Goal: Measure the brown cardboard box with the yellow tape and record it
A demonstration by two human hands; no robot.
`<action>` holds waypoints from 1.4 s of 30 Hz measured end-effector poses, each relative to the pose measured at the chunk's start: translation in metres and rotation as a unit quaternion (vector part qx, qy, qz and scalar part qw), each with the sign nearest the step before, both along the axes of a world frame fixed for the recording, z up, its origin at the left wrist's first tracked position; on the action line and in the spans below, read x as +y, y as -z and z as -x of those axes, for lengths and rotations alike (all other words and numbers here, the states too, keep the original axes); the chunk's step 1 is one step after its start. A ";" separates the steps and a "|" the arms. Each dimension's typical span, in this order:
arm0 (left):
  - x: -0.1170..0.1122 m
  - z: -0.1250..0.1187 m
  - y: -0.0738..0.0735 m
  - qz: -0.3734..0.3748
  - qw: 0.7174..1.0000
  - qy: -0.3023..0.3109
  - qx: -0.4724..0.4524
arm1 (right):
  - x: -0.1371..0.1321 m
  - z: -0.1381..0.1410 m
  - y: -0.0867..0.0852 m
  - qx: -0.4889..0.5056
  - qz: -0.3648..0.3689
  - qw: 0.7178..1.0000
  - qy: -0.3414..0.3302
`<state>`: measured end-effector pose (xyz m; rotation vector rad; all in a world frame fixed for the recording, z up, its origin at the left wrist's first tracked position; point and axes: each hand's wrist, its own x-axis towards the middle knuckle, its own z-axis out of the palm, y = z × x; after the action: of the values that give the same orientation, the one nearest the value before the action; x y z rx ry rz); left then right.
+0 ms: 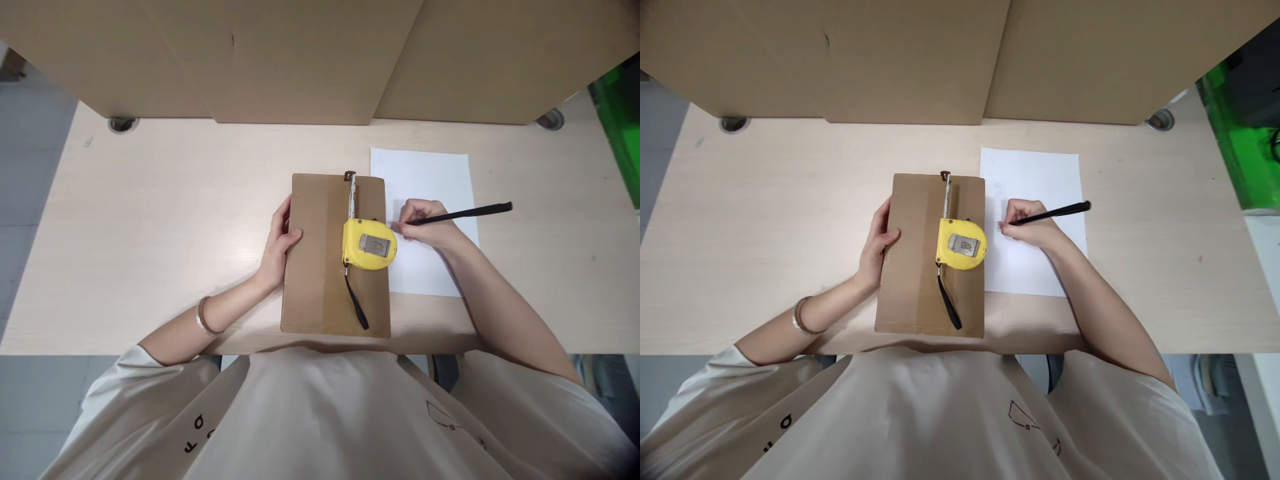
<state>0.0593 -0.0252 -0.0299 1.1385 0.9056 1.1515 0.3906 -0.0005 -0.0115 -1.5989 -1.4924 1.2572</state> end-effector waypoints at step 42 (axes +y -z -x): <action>0.003 0.002 0.005 -0.010 1.000 -0.001 -0.008 | 0.001 0.003 -0.003 -0.028 0.004 0.998 -0.058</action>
<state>0.0575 -0.0223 -0.0354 1.1444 0.8845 1.1713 0.3879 0.0001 -0.0087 -1.5846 -1.6374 1.2917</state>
